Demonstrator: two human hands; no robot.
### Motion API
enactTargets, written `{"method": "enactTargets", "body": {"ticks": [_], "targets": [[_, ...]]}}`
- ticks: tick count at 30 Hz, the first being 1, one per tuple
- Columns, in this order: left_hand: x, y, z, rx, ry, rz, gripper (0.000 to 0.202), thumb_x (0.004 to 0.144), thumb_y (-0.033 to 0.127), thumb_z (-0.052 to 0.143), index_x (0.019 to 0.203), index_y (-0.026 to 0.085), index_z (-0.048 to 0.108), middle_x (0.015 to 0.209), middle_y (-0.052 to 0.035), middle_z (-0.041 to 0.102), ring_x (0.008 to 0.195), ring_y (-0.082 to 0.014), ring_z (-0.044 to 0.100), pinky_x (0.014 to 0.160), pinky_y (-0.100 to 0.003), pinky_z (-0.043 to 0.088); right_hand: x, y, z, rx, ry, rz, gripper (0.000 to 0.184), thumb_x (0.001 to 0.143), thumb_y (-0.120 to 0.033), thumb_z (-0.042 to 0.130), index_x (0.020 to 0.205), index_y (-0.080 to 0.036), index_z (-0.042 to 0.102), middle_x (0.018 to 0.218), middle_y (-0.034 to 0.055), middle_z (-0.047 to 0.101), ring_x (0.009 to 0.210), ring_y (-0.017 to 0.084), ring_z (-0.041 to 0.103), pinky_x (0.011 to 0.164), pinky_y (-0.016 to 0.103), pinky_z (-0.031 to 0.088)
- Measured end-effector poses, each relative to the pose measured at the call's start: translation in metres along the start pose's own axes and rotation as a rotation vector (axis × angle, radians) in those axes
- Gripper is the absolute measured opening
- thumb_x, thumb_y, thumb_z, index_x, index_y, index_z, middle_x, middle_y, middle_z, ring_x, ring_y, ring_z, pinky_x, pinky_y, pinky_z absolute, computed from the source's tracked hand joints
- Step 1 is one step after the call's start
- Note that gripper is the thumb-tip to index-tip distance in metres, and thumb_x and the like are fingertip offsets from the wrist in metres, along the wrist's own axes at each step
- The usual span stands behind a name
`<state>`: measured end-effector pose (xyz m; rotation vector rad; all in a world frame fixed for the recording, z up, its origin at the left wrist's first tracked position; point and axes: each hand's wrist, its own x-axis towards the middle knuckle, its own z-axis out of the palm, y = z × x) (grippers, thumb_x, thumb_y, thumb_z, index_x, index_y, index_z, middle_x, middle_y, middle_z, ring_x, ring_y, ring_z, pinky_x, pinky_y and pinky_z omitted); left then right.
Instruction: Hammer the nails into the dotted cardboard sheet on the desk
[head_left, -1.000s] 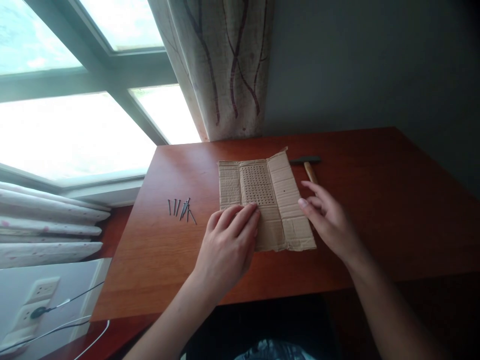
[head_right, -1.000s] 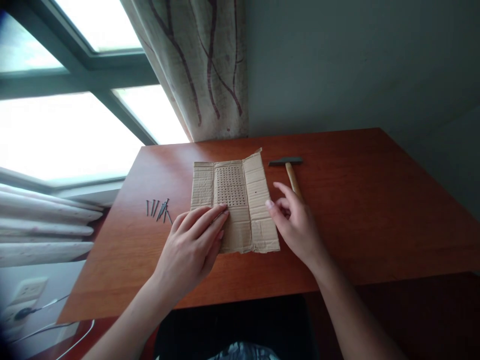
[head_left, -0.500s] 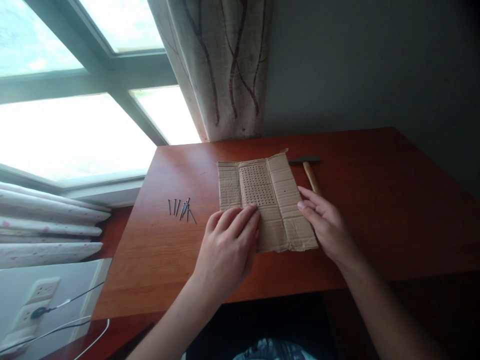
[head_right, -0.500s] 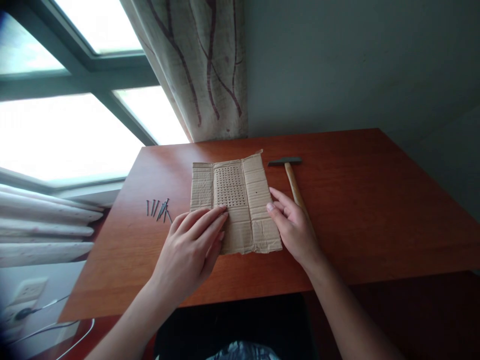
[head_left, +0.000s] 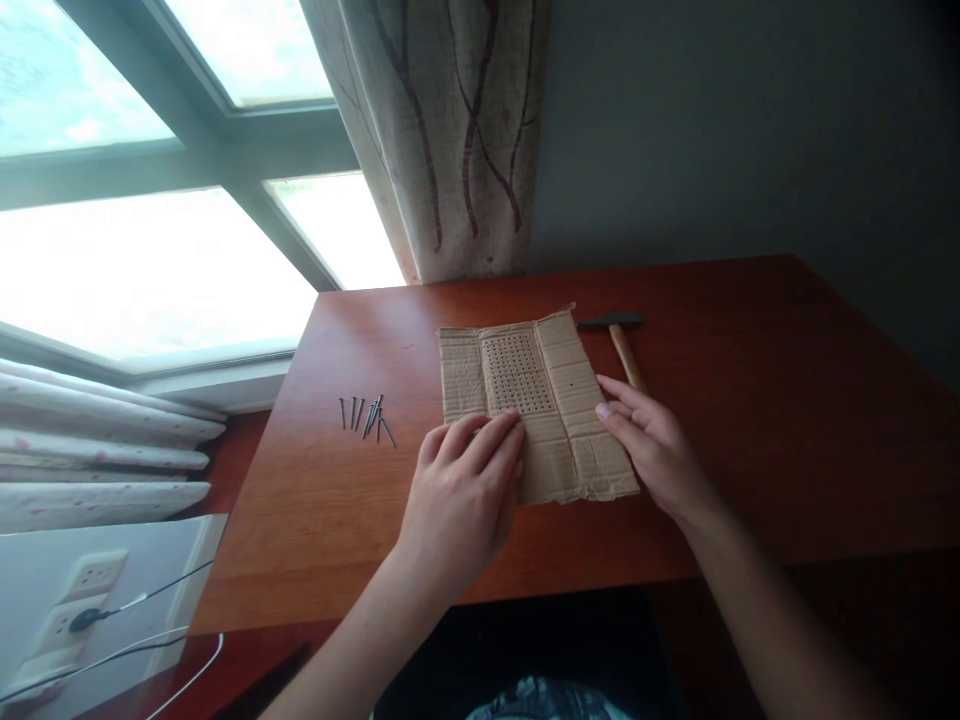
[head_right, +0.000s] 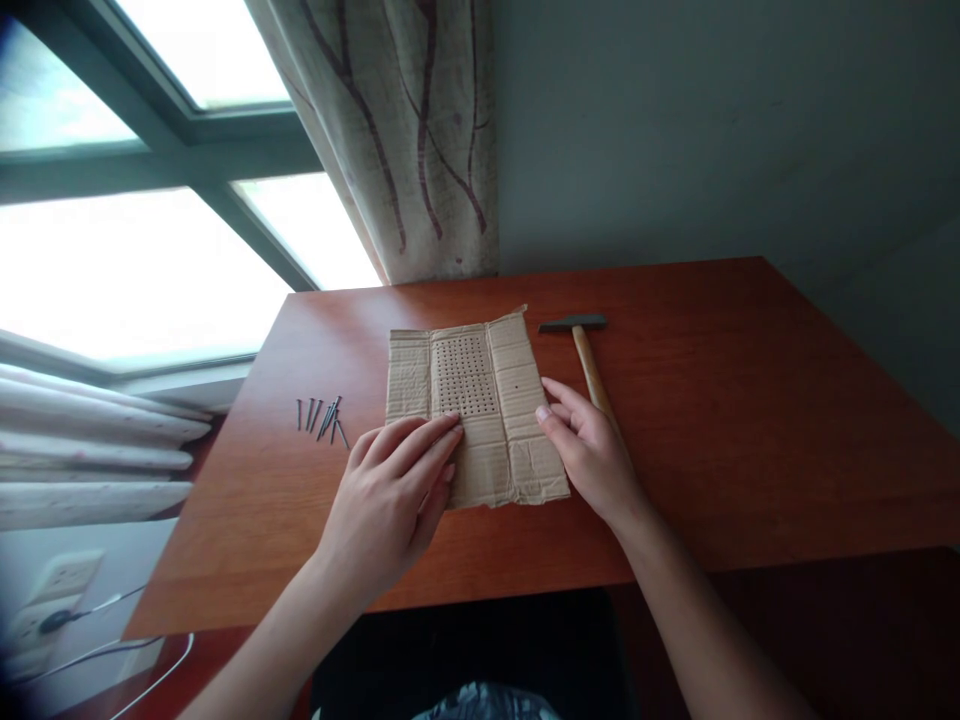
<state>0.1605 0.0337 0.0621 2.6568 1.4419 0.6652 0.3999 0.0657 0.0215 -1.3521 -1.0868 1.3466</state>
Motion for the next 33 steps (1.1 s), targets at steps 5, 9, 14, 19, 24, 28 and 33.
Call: {"method": "enactTargets", "body": {"ticks": [5,9,14,19,24,28,33], "targets": [[0.004,0.005,0.005,0.033,0.001,-0.064,0.037,0.097,0.021,0.05,0.132,0.019,0.063,0.141,-0.0064,0.063,0.123,-0.0274,0.056,0.1,-0.044,0.041,0.012,-0.004,0.0,-0.01,0.002,-0.021,0.055,0.088,-0.046,0.068,0.134,-0.019,0.06,0.105,0.0097,0.077,0.093,0.026,0.073,0.08,0.04,0.058],[0.009,0.007,0.011,0.071,0.024,-0.092,0.037,0.098,0.022,0.049,0.132,0.019,0.063,0.142,-0.0067,0.063,0.123,-0.028,0.056,0.1,-0.044,0.041,0.026,-0.006,0.0,-0.045,0.013,-0.039,0.055,0.086,-0.046,0.068,0.133,-0.019,0.06,0.103,0.0096,0.077,0.094,0.027,0.072,0.084,0.044,0.057],[0.014,0.01,0.012,0.111,0.009,-0.111,0.036,0.099,0.022,0.048,0.132,0.017,0.062,0.142,-0.0063,0.062,0.122,-0.0279,0.056,0.098,-0.045,0.041,0.036,-0.005,0.001,-0.059,-0.01,-0.049,0.056,0.086,-0.047,0.067,0.134,-0.02,0.059,0.104,0.0094,0.077,0.095,0.026,0.072,0.086,0.044,0.057],[0.019,0.012,0.003,0.101,-0.065,-0.128,0.035,0.099,0.024,0.047,0.131,0.017,0.06,0.142,-0.0065,0.062,0.123,-0.0283,0.056,0.098,-0.046,0.043,0.036,-0.006,-0.005,-0.101,0.006,-0.123,0.045,0.09,-0.053,0.062,0.123,-0.022,0.067,0.105,0.008,0.075,0.095,0.024,0.07,0.083,0.038,0.056],[0.024,0.015,-0.004,0.064,-0.096,-0.143,0.033,0.098,0.026,0.049,0.127,0.018,0.061,0.139,-0.0086,0.063,0.121,-0.0296,0.057,0.097,-0.048,0.046,0.038,0.005,-0.033,-0.541,0.19,-0.254,0.045,0.094,-0.053,0.054,0.12,-0.02,0.068,0.081,0.0058,0.069,0.07,0.022,0.064,0.066,0.036,0.052],[0.021,0.013,-0.008,0.014,-0.033,-0.137,0.033,0.096,0.024,0.053,0.127,0.019,0.06,0.141,-0.0088,0.062,0.124,-0.0302,0.056,0.098,-0.049,0.048,0.034,0.025,-0.054,-1.064,0.342,-0.414,0.041,0.096,-0.044,0.049,0.123,-0.017,0.066,0.092,0.0107,0.066,0.078,0.025,0.063,0.074,0.04,0.052],[0.004,-0.007,-0.017,-0.111,0.208,-0.173,0.03,0.093,0.02,0.057,0.122,0.021,0.064,0.133,-0.0086,0.066,0.118,-0.026,0.063,0.099,-0.043,0.052,0.024,0.045,-0.06,-1.394,0.33,-0.376,0.05,0.096,-0.039,0.05,0.139,-0.014,0.053,0.11,0.0169,0.06,0.093,0.031,0.064,0.073,0.04,0.052]]}}
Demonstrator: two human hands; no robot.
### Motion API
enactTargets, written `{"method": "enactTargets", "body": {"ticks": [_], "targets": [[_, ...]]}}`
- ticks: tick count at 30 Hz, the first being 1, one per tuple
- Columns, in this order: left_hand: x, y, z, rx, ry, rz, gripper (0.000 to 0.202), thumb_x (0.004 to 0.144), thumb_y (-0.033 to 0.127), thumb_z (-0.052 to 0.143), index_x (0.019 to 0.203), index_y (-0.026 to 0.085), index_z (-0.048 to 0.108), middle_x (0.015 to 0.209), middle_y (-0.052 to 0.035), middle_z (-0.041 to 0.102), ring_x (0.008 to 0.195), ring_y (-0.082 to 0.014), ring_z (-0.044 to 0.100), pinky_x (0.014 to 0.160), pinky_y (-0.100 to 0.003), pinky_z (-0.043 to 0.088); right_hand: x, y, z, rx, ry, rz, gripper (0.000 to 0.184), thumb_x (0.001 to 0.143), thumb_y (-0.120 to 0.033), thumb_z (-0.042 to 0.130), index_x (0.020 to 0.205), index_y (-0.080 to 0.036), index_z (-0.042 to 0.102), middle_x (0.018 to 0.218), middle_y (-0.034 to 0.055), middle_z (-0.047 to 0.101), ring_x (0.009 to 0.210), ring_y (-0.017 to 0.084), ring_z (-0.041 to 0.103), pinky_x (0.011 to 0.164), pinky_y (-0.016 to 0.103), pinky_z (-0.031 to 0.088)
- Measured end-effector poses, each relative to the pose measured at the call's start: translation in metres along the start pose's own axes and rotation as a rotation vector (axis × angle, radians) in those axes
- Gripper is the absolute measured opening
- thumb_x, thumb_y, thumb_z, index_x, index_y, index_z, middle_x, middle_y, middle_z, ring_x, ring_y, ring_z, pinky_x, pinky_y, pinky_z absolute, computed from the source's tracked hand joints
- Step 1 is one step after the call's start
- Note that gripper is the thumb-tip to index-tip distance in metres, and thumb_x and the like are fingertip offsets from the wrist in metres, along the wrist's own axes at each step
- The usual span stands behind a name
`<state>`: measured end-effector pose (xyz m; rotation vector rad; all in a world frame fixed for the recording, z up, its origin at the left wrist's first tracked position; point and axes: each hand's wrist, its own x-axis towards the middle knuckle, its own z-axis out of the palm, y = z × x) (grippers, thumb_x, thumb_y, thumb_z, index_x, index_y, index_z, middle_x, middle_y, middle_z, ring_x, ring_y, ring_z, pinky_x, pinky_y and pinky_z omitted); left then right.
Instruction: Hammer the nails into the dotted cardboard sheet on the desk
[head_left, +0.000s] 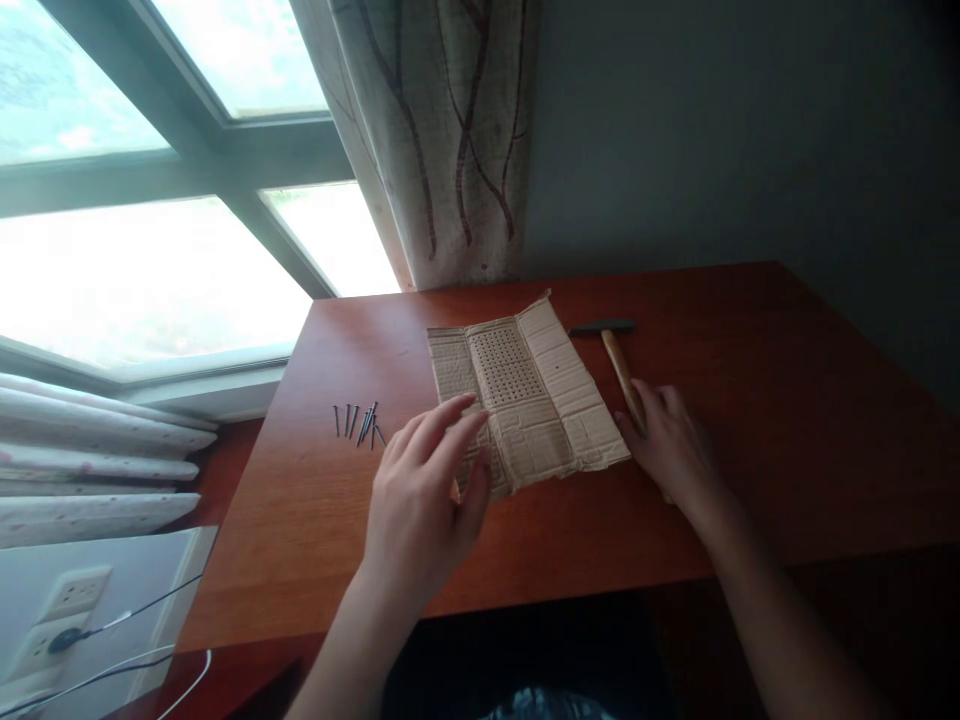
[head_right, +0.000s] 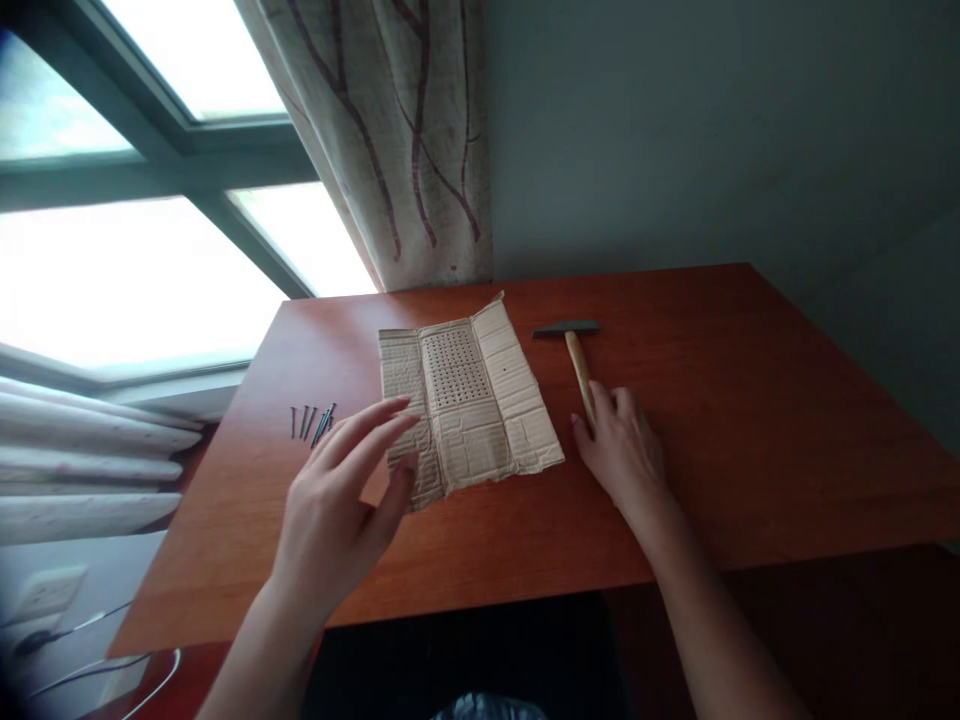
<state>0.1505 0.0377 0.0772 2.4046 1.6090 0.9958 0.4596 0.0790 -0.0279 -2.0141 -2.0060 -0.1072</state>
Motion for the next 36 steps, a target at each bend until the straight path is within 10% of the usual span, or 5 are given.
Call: {"method": "enactTargets", "body": {"ticks": [14,28,36], "targets": [[-0.045,-0.115,-0.021,0.106,0.043,-0.59,0.03,0.09,0.043,0.058,0.107,0.022,0.07,0.1,-0.0037,0.071,0.073,-0.0165,0.067,0.067,-0.028,0.052,0.06,-0.008,0.021,0.044,-0.033,0.036,0.049,0.094,-0.029,0.046,0.138,-0.011,0.053,0.116,0.0201,0.061,0.104,0.034,0.062,0.085,0.043,0.051],[-0.018,-0.082,-0.013,0.536,-0.39,-0.662,0.035,0.095,0.049,0.044,0.097,0.024,0.069,0.109,-0.0088,0.07,0.083,-0.0279,0.068,0.058,-0.032,0.038,0.058,0.006,0.025,0.305,0.05,0.057,0.048,0.086,-0.034,0.054,0.131,-0.018,0.061,0.111,0.0146,0.064,0.103,0.032,0.063,0.092,0.046,0.052],[-0.013,-0.08,-0.007,0.598,-0.433,-0.649,0.039,0.096,0.048,0.041,0.098,0.022,0.07,0.109,-0.0129,0.069,0.09,-0.0324,0.069,0.061,-0.035,0.046,0.058,0.01,0.025,0.34,0.044,0.048,0.049,0.086,-0.033,0.055,0.132,-0.017,0.061,0.114,0.0148,0.064,0.104,0.031,0.063,0.094,0.046,0.052]]}}
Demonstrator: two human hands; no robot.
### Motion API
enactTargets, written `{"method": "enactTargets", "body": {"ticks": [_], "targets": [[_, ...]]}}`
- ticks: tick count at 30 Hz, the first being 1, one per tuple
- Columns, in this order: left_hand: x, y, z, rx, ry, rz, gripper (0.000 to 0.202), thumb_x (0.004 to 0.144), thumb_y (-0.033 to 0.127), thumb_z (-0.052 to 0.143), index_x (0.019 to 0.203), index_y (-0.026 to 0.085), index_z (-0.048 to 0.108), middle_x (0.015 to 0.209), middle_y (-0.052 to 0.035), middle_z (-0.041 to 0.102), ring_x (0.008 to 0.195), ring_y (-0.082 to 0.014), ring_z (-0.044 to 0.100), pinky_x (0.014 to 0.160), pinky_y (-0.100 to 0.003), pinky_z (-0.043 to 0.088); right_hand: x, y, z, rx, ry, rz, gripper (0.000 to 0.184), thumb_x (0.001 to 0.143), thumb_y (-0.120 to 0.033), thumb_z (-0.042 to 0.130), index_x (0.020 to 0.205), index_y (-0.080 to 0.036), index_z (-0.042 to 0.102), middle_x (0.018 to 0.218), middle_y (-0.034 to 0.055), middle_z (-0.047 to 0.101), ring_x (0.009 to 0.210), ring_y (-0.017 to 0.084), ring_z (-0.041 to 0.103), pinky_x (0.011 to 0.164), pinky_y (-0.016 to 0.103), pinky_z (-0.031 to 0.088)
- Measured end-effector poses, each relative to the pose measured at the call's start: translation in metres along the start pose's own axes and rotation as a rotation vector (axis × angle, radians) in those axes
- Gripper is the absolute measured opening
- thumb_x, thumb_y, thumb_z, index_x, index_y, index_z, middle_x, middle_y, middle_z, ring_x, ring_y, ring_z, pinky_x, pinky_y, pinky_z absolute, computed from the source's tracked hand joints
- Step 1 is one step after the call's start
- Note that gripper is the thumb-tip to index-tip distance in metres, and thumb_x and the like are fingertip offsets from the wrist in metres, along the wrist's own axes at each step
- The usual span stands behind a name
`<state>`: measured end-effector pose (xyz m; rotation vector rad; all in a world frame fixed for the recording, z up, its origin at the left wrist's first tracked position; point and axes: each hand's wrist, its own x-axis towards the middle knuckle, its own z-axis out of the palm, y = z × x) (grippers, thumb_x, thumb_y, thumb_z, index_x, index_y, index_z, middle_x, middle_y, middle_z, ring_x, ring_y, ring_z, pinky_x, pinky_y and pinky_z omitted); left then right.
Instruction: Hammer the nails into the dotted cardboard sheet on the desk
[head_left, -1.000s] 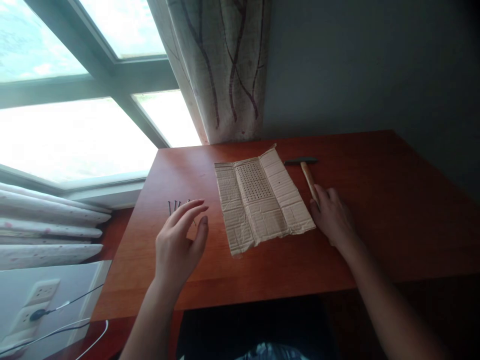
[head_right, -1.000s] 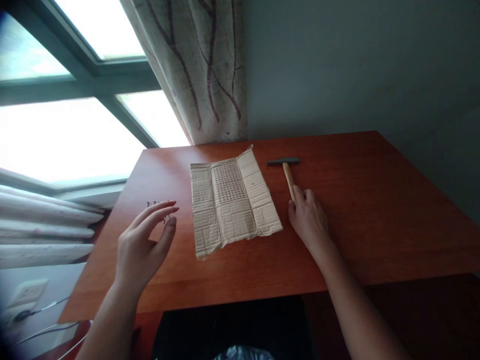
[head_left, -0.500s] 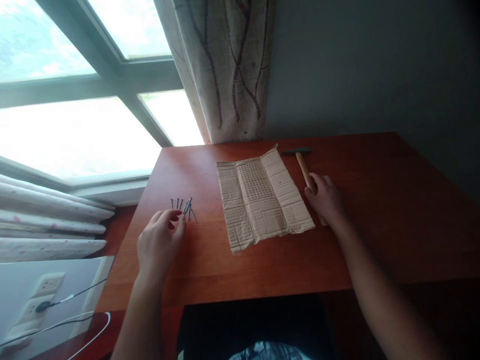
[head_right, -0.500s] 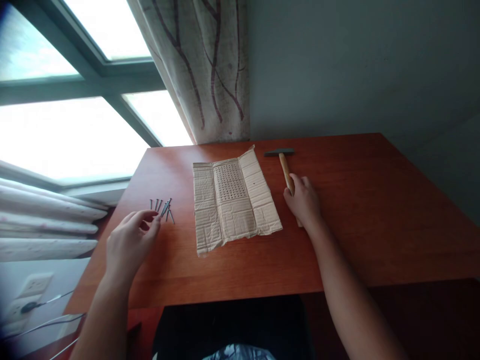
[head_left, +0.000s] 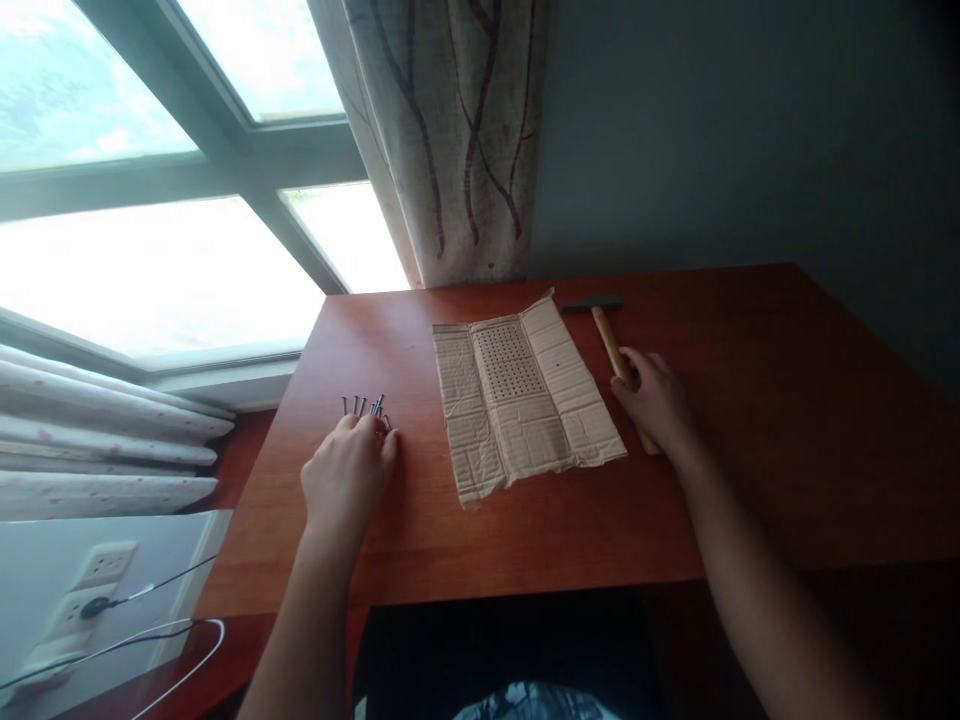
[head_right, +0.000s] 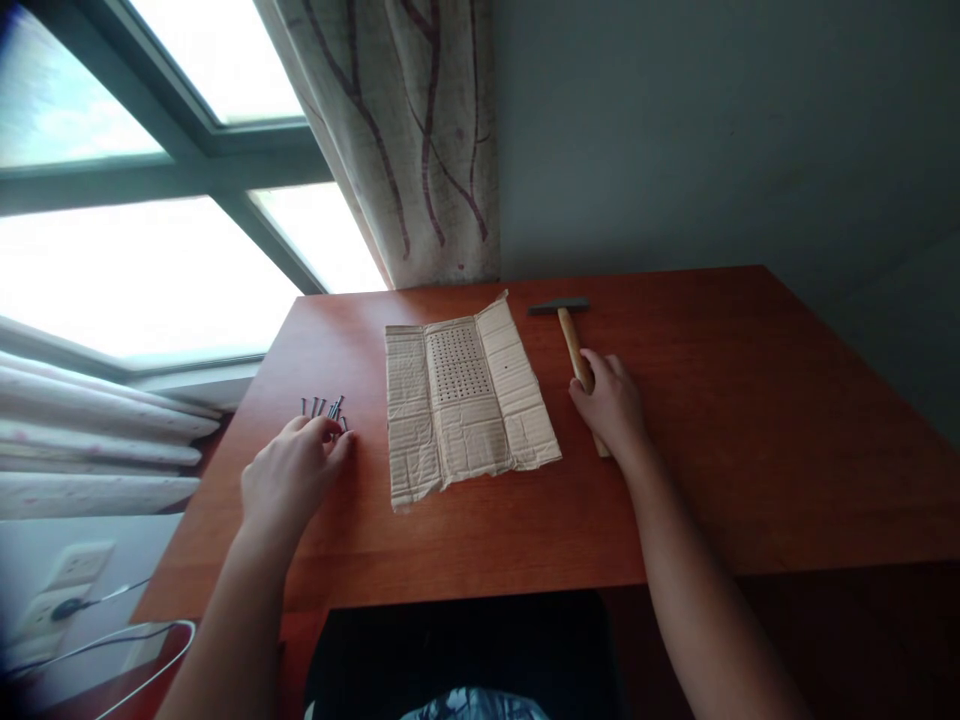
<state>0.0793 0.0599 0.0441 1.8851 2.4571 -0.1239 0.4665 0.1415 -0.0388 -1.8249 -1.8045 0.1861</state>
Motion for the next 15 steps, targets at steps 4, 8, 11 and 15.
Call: {"method": "enactTargets", "body": {"ticks": [4,8,11,15], "targets": [[0.0013,0.0015,-0.0012,0.023,-0.014,0.015,0.036,0.095,0.044,0.043,0.099,0.021,0.07,0.108,-0.0135,0.071,0.089,-0.0317,0.07,0.061,-0.035,0.047,-0.0001,-0.0003,-0.0003,-0.007,0.004,-0.007,0.05,0.086,-0.034,0.055,0.132,-0.017,0.061,0.112,0.0149,0.065,0.102,0.032,0.063,0.093,0.047,0.052],[0.0026,0.0043,0.0002,0.034,-0.049,0.026,0.035,0.096,0.039,0.04,0.104,0.02,0.069,0.109,-0.0149,0.072,0.088,-0.033,0.071,0.065,-0.038,0.049,0.0,-0.0006,-0.0004,-0.009,0.002,-0.003,0.049,0.086,-0.033,0.055,0.132,-0.018,0.061,0.113,0.0149,0.065,0.102,0.032,0.063,0.092,0.047,0.053],[0.0044,0.0052,0.0024,0.04,-0.047,0.059,0.035,0.097,0.038,0.039,0.102,0.021,0.069,0.11,-0.0145,0.072,0.089,-0.0328,0.071,0.066,-0.037,0.049,0.0003,0.0001,0.0,-0.004,0.004,-0.008,0.048,0.085,-0.033,0.056,0.131,-0.019,0.062,0.112,0.014,0.064,0.103,0.032,0.063,0.092,0.047,0.052],[0.0076,0.0062,0.0016,0.088,-0.056,0.115,0.035,0.098,0.033,0.036,0.097,0.02,0.069,0.105,-0.0156,0.072,0.089,-0.0324,0.071,0.066,-0.036,0.048,0.0003,0.0012,0.0007,0.002,0.005,-0.007,0.048,0.085,-0.034,0.055,0.131,-0.019,0.061,0.112,0.0136,0.064,0.102,0.031,0.064,0.093,0.047,0.052]]}}
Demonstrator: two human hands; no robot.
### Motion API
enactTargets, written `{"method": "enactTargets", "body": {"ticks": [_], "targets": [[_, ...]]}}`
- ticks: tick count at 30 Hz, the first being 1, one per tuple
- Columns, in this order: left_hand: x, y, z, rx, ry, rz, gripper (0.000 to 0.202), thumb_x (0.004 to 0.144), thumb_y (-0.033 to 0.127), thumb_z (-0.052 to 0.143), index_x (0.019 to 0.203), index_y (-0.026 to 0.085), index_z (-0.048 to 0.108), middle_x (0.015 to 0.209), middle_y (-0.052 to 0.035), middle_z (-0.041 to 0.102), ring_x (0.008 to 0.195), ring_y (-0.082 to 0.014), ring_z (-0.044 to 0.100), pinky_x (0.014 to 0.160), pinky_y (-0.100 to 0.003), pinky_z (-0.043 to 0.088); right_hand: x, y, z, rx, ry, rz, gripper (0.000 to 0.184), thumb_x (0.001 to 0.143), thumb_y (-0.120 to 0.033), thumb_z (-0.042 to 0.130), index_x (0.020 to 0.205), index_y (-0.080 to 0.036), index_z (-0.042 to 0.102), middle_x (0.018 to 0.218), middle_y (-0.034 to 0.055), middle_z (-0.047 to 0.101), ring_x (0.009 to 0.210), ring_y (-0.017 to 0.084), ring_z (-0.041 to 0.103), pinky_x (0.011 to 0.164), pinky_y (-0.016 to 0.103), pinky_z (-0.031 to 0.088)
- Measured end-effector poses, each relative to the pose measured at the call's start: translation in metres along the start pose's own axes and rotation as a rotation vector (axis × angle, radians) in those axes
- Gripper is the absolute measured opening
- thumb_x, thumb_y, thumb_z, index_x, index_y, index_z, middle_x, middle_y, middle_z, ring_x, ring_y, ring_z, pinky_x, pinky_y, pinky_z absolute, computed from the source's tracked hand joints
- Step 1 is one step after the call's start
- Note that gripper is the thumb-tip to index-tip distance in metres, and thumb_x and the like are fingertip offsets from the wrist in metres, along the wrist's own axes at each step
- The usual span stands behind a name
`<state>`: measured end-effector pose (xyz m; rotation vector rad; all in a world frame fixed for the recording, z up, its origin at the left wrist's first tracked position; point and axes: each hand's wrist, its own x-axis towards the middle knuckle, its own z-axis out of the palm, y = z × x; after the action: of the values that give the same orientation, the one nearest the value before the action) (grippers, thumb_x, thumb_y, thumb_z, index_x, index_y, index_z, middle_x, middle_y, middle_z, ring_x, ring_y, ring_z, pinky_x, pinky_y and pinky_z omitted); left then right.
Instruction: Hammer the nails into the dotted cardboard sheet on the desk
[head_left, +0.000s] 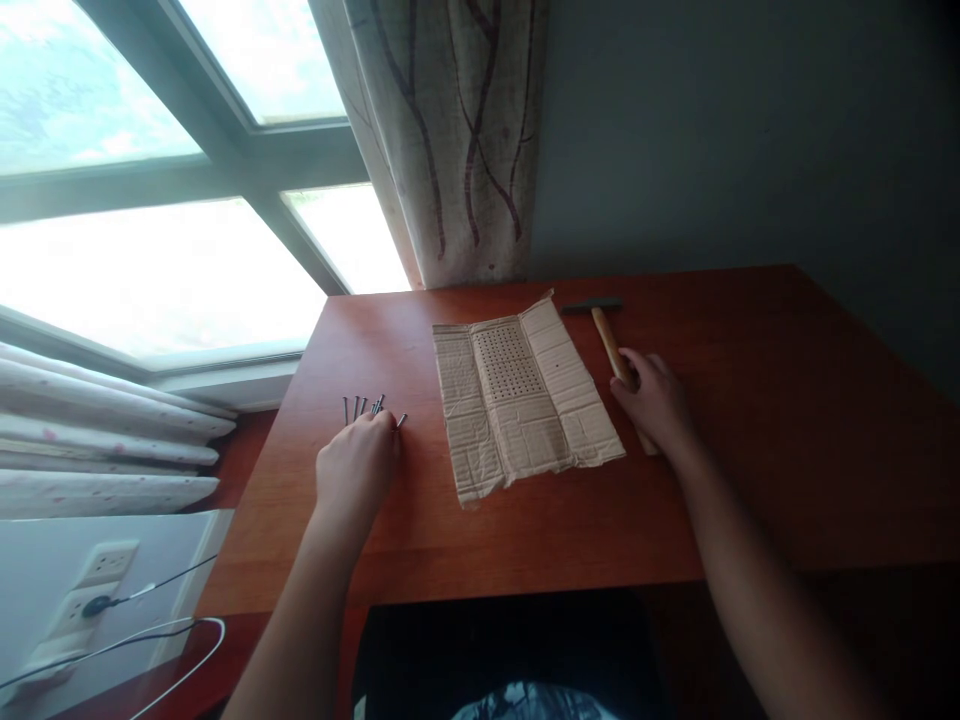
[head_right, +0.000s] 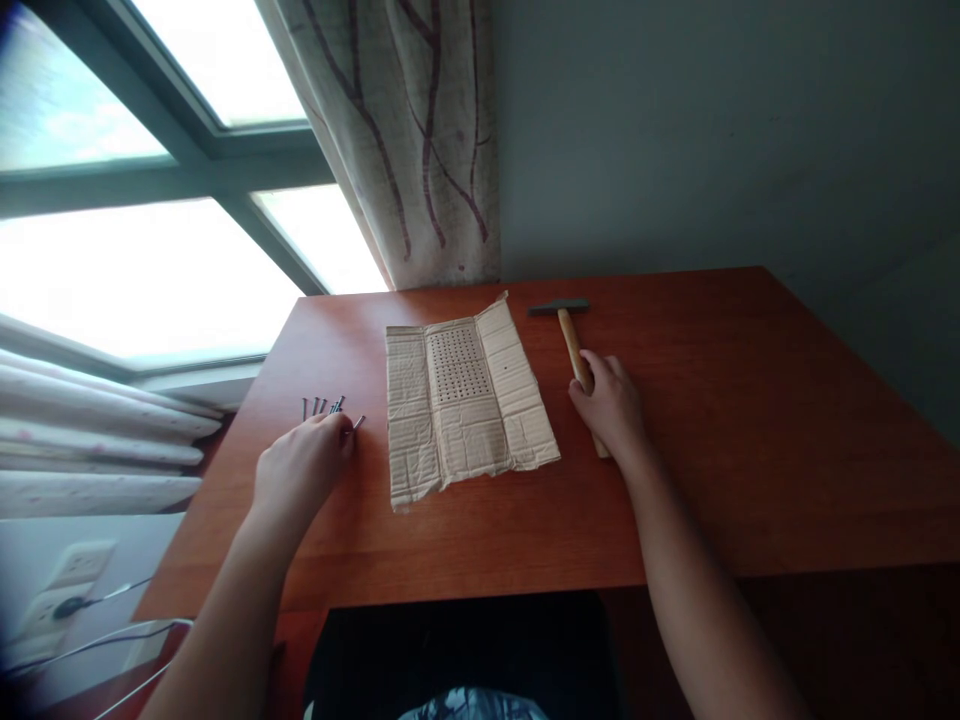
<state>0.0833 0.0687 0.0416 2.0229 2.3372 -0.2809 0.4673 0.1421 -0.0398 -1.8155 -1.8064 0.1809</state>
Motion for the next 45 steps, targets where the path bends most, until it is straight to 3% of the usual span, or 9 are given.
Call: {"method": "enactTargets", "body": {"ticks": [7,12,16,20,24,27,31,39,45], "targets": [[0.003,-0.004,0.002,-0.052,0.041,0.064,0.031,0.096,0.029,0.04,0.102,0.02,0.068,0.108,-0.0124,0.072,0.09,-0.0288,0.071,0.065,-0.032,0.047,0.0,-0.001,-0.001,-0.011,-0.002,-0.003,0.05,0.085,-0.033,0.055,0.132,-0.018,0.061,0.111,0.0144,0.064,0.102,0.031,0.063,0.093,0.047,0.052],[0.004,-0.02,0.011,-0.411,0.29,0.047,0.023,0.09,0.033,0.052,0.098,0.022,0.07,0.1,-0.0047,0.073,0.077,-0.0179,0.069,0.07,-0.027,0.05,0.0,-0.001,0.0,-0.005,-0.003,-0.003,0.049,0.085,-0.032,0.055,0.131,-0.019,0.061,0.11,0.0134,0.064,0.099,0.03,0.063,0.093,0.047,0.052],[0.005,-0.022,0.009,-0.787,0.397,0.014,0.023,0.085,0.039,0.062,0.094,0.019,0.071,0.092,-0.0033,0.074,0.069,-0.015,0.067,0.068,-0.026,0.054,0.0,-0.001,-0.001,0.002,-0.007,0.013,0.049,0.085,-0.033,0.055,0.131,-0.018,0.061,0.111,0.0145,0.063,0.101,0.031,0.063,0.093,0.048,0.052],[0.002,-0.001,-0.011,-1.191,0.489,-0.035,0.025,0.075,0.038,0.077,0.088,0.017,0.071,0.089,-0.005,0.075,0.075,-0.017,0.07,0.067,-0.027,0.058,0.0,-0.002,-0.002,0.0,-0.016,0.016,0.049,0.085,-0.032,0.056,0.132,-0.017,0.061,0.111,0.0146,0.063,0.103,0.031,0.063,0.094,0.047,0.052],[-0.001,0.036,-0.044,-1.375,0.38,0.213,0.019,0.076,0.031,0.08,0.084,0.016,0.071,0.084,-0.0055,0.076,0.073,-0.0162,0.071,0.065,-0.027,0.059,0.0,-0.003,-0.002,0.003,-0.006,0.024,0.049,0.085,-0.032,0.056,0.132,-0.02,0.061,0.114,0.0141,0.064,0.104,0.031,0.064,0.094,0.047,0.052],[0.002,0.065,-0.065,-1.329,0.234,0.485,0.013,0.081,0.026,0.076,0.088,0.016,0.072,0.085,-0.0063,0.077,0.075,-0.0159,0.072,0.066,-0.026,0.058,0.0,-0.003,-0.002,0.004,-0.014,0.026,0.049,0.085,-0.032,0.056,0.132,-0.019,0.061,0.114,0.0147,0.064,0.103,0.031,0.064,0.094,0.048,0.053],[0.018,0.093,-0.078,-1.131,0.235,0.665,0.005,0.085,0.021,0.072,0.086,0.016,0.074,0.08,-0.0025,0.077,0.064,-0.0103,0.067,0.059,-0.021,0.052,0.0,-0.003,-0.002,-0.003,-0.018,0.024,0.049,0.085,-0.032,0.056,0.132,-0.018,0.062,0.112,0.0147,0.064,0.102,0.031,0.064,0.093,0.047,0.052],[0.039,0.106,-0.061,-1.017,0.141,0.679,0.005,0.084,0.019,0.07,0.088,0.017,0.072,0.079,-0.0006,0.077,0.065,-0.0104,0.067,0.06,-0.02,0.049,0.001,-0.002,-0.001,-0.008,-0.007,0.018,0.051,0.084,-0.032,0.056,0.132,-0.017,0.062,0.109,0.0135,0.064,0.097,0.029,0.064,0.091,0.045,0.053],[0.039,0.108,-0.059,-0.919,0.169,0.67,0.007,0.084,0.019,0.068,0.086,0.018,0.075,0.078,-0.0007,0.076,0.066,-0.0112,0.065,0.06,-0.021,0.047,0.001,-0.001,-0.001,0.004,-0.011,0.01,0.051,0.084,-0.031,0.056,0.133,-0.017,0.061,0.11,0.014,0.063,0.1,0.03,0.064,0.093,0.046,0.053]]}}
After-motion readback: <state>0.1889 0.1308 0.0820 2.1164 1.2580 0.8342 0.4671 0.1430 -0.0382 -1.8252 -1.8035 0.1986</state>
